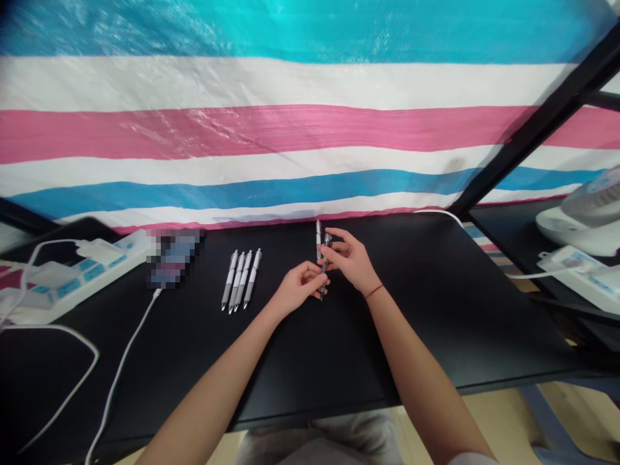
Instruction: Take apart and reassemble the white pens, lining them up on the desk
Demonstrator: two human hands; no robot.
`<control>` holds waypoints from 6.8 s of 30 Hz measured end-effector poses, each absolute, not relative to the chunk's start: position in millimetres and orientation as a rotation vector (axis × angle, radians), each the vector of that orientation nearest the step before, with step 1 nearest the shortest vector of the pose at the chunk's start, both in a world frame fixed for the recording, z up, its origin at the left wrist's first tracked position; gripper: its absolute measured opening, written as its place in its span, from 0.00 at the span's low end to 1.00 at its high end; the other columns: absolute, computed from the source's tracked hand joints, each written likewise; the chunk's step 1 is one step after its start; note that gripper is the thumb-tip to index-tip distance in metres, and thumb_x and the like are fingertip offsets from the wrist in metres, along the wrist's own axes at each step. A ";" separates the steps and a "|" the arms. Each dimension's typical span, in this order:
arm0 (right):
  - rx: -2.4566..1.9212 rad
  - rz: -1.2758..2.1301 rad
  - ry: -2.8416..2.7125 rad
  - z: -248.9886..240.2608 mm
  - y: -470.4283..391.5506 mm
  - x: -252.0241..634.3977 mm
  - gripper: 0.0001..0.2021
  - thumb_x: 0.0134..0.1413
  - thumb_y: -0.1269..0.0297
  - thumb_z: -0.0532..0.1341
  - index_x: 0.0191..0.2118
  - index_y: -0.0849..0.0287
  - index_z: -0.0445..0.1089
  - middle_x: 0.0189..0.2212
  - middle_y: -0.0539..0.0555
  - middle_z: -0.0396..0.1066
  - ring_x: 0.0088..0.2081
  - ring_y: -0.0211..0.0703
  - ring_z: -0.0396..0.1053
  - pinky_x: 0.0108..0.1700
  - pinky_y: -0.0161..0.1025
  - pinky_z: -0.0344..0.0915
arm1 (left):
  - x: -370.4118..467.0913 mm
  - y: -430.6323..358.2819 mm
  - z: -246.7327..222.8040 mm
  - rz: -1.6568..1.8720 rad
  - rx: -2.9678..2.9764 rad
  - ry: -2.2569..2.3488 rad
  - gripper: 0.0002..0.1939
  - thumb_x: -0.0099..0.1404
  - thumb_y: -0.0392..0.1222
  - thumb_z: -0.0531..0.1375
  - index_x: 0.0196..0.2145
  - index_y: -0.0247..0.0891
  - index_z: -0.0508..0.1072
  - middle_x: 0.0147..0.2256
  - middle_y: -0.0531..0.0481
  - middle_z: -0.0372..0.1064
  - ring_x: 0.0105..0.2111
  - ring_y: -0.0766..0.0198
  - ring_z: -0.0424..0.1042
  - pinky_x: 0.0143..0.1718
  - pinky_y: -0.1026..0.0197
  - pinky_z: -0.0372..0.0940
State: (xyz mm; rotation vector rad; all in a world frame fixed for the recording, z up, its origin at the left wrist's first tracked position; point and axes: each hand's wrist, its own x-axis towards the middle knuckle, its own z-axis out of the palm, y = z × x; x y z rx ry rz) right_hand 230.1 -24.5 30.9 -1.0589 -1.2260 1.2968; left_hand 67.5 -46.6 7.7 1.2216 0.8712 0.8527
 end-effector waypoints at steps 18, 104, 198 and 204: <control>-1.152 0.816 -1.814 29.3 -39.5 201.3 0.10 0.56 0.56 0.60 0.40 0.55 0.71 0.33 0.53 0.73 0.34 0.43 0.71 0.38 0.41 0.70 | 58.2 -37.6 11.0 1.306 1.003 1.070 0.16 0.56 0.50 0.65 0.36 0.37 0.68 0.36 0.53 0.67 0.33 0.69 0.70 0.37 0.63 0.72; -1.198 1.170 -1.526 29.0 -54.2 216.5 0.15 0.53 0.50 0.61 0.34 0.59 0.67 0.21 0.49 0.68 0.20 0.35 0.66 0.25 0.35 0.65 | 2.9 -59.4 8.9 0.884 2.189 1.557 0.12 0.63 0.43 0.57 0.45 0.39 0.67 0.34 0.50 0.69 0.31 0.64 0.69 0.37 0.62 0.64; -1.011 1.088 -0.903 27.1 -36.3 253.0 0.15 0.40 0.61 0.71 0.36 0.55 0.69 0.34 0.50 0.74 0.35 0.39 0.74 0.35 0.34 0.71 | -0.9 -48.3 6.5 1.379 1.000 1.105 0.15 0.54 0.47 0.65 0.36 0.37 0.69 0.32 0.50 0.71 0.29 0.68 0.72 0.30 0.65 0.66; -0.974 1.070 -0.945 26.0 -36.3 252.3 0.14 0.42 0.59 0.71 0.36 0.55 0.70 0.37 0.52 0.77 0.39 0.42 0.75 0.43 0.41 0.73 | -1.1 -48.9 6.2 1.349 1.030 1.122 0.15 0.54 0.47 0.65 0.37 0.37 0.69 0.32 0.51 0.71 0.29 0.68 0.72 0.31 0.65 0.66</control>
